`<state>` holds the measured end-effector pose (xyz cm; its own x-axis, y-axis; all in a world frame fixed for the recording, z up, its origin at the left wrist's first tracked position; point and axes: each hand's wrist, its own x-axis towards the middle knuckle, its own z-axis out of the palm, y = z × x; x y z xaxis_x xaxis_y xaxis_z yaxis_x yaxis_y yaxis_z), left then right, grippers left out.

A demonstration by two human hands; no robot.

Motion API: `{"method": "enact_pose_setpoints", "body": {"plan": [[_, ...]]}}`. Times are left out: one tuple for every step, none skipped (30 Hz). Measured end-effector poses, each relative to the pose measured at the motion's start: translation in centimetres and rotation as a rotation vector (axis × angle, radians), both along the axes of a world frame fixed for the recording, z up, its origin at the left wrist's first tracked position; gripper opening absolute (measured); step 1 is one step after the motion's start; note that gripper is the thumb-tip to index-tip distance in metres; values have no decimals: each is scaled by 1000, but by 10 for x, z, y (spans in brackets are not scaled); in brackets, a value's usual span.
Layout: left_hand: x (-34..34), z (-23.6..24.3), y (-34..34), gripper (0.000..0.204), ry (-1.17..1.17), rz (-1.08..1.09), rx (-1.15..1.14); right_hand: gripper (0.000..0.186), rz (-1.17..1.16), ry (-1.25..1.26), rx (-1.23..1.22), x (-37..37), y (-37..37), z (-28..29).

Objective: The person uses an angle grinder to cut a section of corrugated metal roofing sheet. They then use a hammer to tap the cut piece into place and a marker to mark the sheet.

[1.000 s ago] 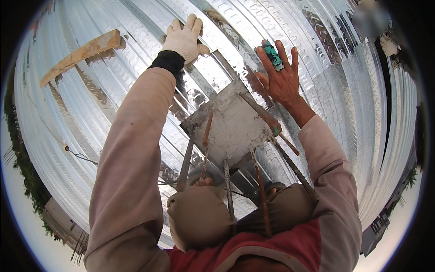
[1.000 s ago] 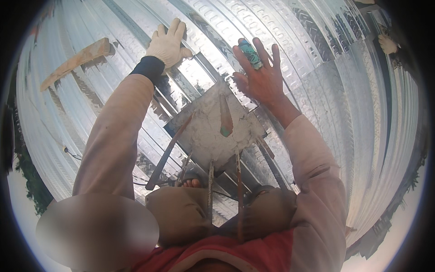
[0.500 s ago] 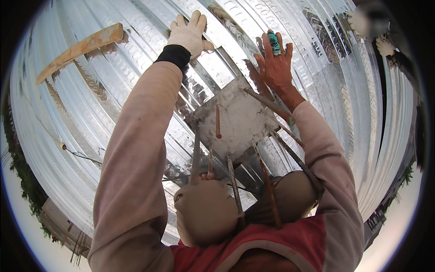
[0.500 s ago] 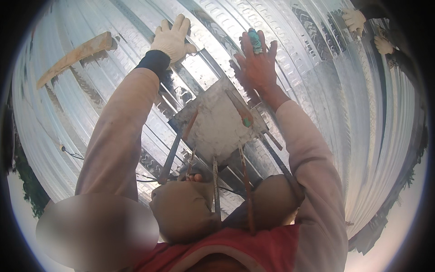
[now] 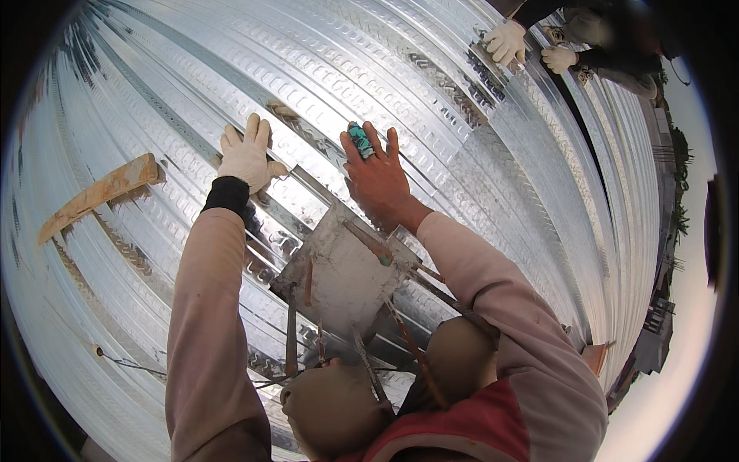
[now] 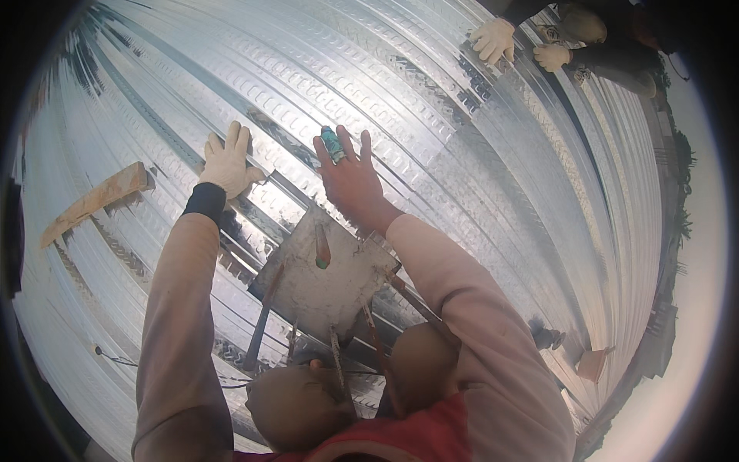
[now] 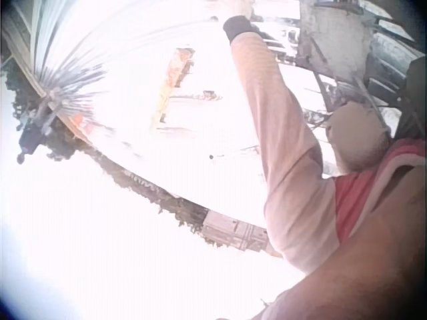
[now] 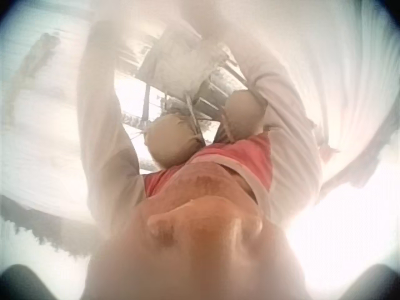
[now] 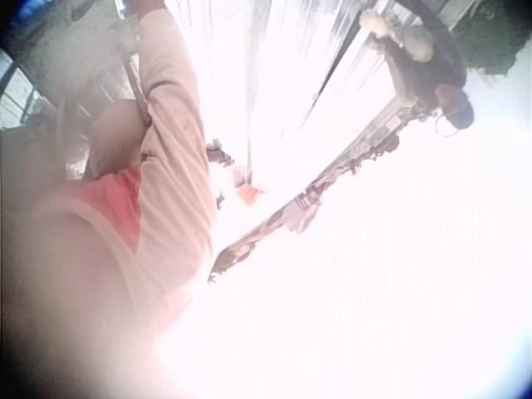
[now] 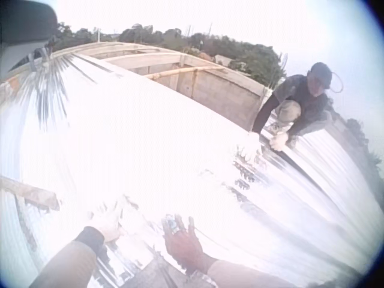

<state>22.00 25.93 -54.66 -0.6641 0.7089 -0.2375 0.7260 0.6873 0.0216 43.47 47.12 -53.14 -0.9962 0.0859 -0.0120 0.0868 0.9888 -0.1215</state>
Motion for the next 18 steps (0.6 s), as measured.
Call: {"method": "enact_pose_setpoints", "body": {"plan": [[3, 3, 0, 111, -10, 6, -12, 60, 3, -37, 71, -1, -4, 6], [3, 8, 0, 109, -3, -5, -13, 61, -3, 33, 41, 0, -3, 0], [4, 10, 0, 108, 4, -13, -18, 62, 5, 135, 34, 1, -1, -12], [2, 10, -3, 107, 14, -22, -34, 64, -10, 20, 52, 0, -3, -9], [1, 9, -4, 106, 27, -38, -36, 64, -10, 74, 24, 0, -4, -12], [1, 6, -4, 105, 53, -36, -33, 64, 4, 134, 37, 1, -3, -19], [3, 6, -4, 105, 84, -35, -21, 65, 16, 198, 59, 1, -2, -23], [3, 12, -3, 105, 65, -30, -64, 65, 14, 178, 54, 1, -1, -23], [5, 17, -3, 103, 74, -24, -60, 65, 8, 158, 47, 0, 1, -24], [6, 20, -5, 100, 66, -23, -56, 66, -5, 139, 40, -1, 2, -24], [8, 21, -5, 97, 52, -30, -49, 66, -9, 116, 44, 0, 4, -22], [13, 21, -6, 95, 59, -23, -22, 67, -17, 92, 46, -1, 5, -22], [17, 22, -9, 93, 64, -14, 5, 67, -21, 67, 49, -1, 8, -21], [21, 20, -16, 92, 72, 3, 25, 67, -8, 96, 43, -2, 7, -21], [24, 17, -21, 91, 109, 8, 44, 67, 3, 125, 38, -3, 7, -21], [24, 13, -28, 90, 149, 18, 62, 68, 23, 149, 62, -5, 7, -23], [27, 13, -24, 89, 188, 18, 91, 69, 18, 181, 58, -4, 13, -30], [30, 13, -22, 89, 185, 19, 75, 70, 14, 214, 56, -2, 17, -36]]}}
